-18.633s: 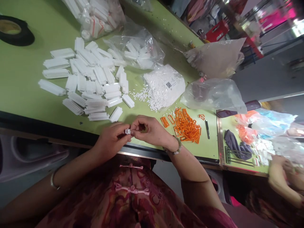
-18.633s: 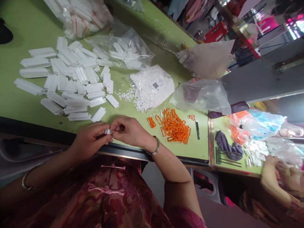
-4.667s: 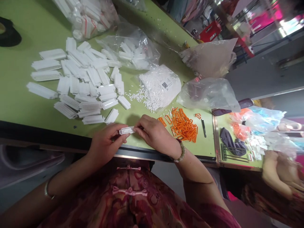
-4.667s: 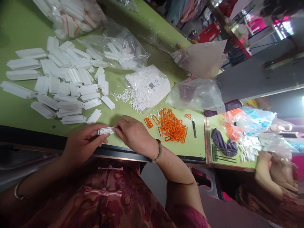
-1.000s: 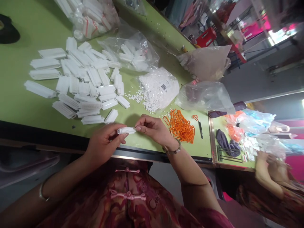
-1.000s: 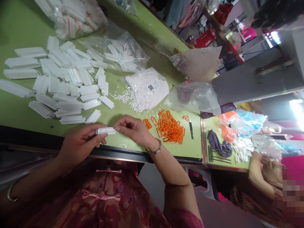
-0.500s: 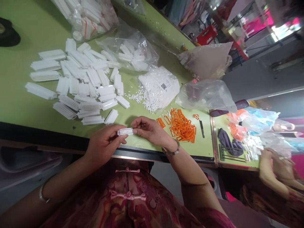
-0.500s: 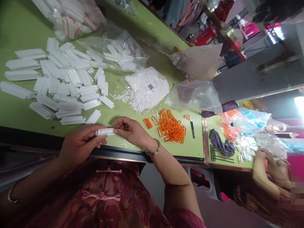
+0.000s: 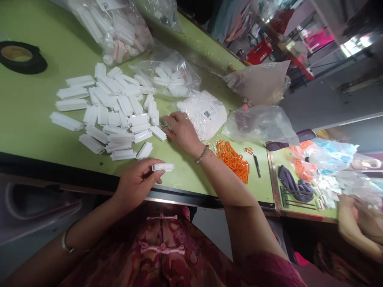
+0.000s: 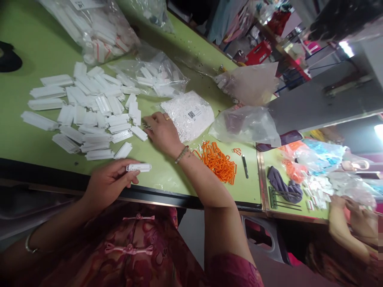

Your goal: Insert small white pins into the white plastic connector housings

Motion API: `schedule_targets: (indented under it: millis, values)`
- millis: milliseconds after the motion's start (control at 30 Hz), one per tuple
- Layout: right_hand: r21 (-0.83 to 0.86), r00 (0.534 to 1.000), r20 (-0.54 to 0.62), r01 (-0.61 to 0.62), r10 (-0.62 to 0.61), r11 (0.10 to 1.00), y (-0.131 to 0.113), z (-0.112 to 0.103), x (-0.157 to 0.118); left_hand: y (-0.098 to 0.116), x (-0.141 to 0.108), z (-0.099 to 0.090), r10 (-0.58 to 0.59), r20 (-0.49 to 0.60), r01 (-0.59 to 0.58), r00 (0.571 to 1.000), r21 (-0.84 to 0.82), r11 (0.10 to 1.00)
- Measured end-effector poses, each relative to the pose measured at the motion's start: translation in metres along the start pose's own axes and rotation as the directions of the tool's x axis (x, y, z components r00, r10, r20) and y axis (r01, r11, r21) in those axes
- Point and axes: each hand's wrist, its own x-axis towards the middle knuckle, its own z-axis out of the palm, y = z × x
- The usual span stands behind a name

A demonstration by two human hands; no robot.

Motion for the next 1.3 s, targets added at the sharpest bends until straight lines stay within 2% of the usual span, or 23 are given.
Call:
schedule_targets:
  millis: [100,200,333,467,733,933,1033,1167,1300]
  values:
    - [-0.059,0.997,0.040,0.065,-0.063,0.996,-0.004,0.010,0.004,-0.001,-0.001,0.000,-0.007,-0.009,0.007,1.000,-0.001,1.000]
    - [-0.059,0.996,0.043,0.080,-0.077,0.995,0.002,0.009,-0.010,-0.003,-0.001,0.000,0.006,0.002,-0.006,1.000,-0.003,1.000]
    - [0.050,0.993,-0.034,0.112,-0.110,0.992,0.023,-0.007,-0.038,-0.003,0.000,0.000,0.010,0.008,-0.010,1.000,-0.005,1.000]
    - [0.095,0.993,-0.118,0.032,-0.020,0.995,0.036,-0.023,-0.057,-0.001,0.000,-0.001,0.011,0.008,-0.011,1.000,0.000,1.000]
    - [0.009,0.997,0.075,-0.007,0.007,1.000,0.021,-0.022,-0.065,-0.009,-0.001,-0.001,0.034,0.006,-0.034,0.999,0.007,0.999]
    - [0.007,0.989,0.131,-0.069,0.067,0.998,0.021,-0.016,-0.064,-0.008,0.000,-0.001,0.057,0.009,-0.057,0.998,0.029,0.998]
    - [0.024,0.987,0.113,-0.116,0.112,0.993,0.022,-0.016,-0.066,-0.005,0.000,-0.001,0.049,-0.001,-0.049,0.999,0.038,0.998]
    - [0.253,0.986,0.049,-0.169,0.162,0.953,0.020,-0.020,-0.079,-0.002,0.000,-0.002,0.063,-0.008,-0.063,0.998,0.048,0.997]
    - [0.601,0.983,0.074,-0.179,0.169,0.779,0.009,-0.020,-0.097,-0.001,0.000,-0.002,0.060,-0.018,-0.059,0.998,0.059,0.997]
